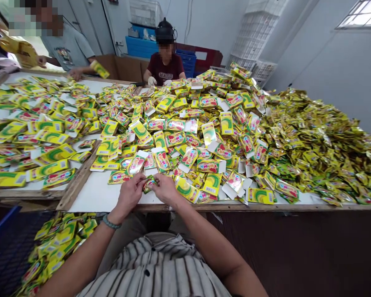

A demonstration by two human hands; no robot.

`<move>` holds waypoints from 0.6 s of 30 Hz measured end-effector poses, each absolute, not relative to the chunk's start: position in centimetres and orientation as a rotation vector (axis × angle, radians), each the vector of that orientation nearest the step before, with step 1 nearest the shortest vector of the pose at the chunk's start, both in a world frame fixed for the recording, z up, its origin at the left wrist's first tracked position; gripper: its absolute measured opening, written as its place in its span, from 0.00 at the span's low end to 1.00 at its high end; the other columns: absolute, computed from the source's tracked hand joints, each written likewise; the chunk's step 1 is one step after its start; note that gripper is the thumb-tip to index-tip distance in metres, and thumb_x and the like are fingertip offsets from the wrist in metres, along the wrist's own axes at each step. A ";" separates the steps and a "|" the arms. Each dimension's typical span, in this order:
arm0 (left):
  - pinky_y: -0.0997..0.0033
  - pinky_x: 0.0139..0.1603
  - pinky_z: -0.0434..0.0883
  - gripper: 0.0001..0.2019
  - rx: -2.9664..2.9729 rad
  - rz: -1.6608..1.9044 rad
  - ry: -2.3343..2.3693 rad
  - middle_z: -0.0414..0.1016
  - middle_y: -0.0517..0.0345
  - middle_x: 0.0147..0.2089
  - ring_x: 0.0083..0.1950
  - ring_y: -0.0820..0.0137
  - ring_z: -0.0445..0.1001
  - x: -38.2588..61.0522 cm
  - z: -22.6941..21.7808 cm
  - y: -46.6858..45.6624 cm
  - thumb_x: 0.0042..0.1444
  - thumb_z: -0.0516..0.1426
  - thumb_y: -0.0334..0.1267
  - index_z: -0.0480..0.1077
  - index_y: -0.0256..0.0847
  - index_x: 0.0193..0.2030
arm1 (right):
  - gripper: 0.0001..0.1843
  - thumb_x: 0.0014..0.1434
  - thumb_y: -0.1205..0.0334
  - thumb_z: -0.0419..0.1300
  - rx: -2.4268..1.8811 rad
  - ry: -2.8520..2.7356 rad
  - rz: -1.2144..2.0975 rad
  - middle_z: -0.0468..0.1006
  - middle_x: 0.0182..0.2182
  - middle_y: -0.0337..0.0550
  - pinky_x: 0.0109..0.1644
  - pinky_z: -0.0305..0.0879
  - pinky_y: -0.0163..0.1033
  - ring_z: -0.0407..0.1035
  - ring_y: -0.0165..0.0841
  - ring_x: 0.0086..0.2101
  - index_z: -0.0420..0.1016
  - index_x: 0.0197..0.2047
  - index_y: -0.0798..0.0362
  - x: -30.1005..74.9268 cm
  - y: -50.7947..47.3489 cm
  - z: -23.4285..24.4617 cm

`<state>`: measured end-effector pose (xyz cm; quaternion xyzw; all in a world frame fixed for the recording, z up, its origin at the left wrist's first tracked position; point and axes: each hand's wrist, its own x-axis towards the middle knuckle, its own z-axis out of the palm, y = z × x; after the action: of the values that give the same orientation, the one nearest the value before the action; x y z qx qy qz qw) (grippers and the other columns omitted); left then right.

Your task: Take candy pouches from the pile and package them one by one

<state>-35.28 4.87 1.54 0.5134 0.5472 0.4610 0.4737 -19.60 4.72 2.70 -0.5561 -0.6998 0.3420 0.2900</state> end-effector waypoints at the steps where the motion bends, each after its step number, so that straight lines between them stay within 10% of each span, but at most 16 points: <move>1: 0.74 0.28 0.63 0.08 1.215 1.135 1.330 0.72 0.61 0.25 0.27 0.71 0.67 -35.3 1.7 4.7 0.45 0.63 0.42 0.71 0.42 0.29 | 0.06 0.55 0.59 0.59 -1.471 -1.894 0.853 0.70 0.24 0.37 0.33 0.60 0.35 0.64 0.30 0.27 0.68 0.31 0.52 -20.0 4.3 2.8; 12: 0.68 0.39 0.72 0.21 0.822 1.014 1.118 0.81 0.55 0.30 0.35 0.65 0.77 -35.2 2.1 2.6 0.33 0.70 0.49 0.77 0.36 0.31 | 0.05 0.55 0.60 0.57 -1.343 -1.483 1.106 0.70 0.24 0.35 0.31 0.65 0.35 0.66 0.30 0.26 0.66 0.34 0.51 -20.6 0.8 1.1; 18: 0.67 0.36 0.71 0.21 0.933 1.036 1.260 0.81 0.55 0.29 0.34 0.63 0.77 -35.2 0.2 3.8 0.35 0.68 0.52 0.78 0.38 0.31 | 0.19 0.59 0.64 0.58 -1.622 -1.996 0.366 0.77 0.44 0.50 0.50 0.64 0.45 0.68 0.41 0.44 0.69 0.55 0.53 -15.9 3.3 2.9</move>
<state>-35.17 3.82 0.20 0.4009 0.5412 0.4450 0.5902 -15.86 3.32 2.88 -0.6015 -0.7401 0.1356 0.2685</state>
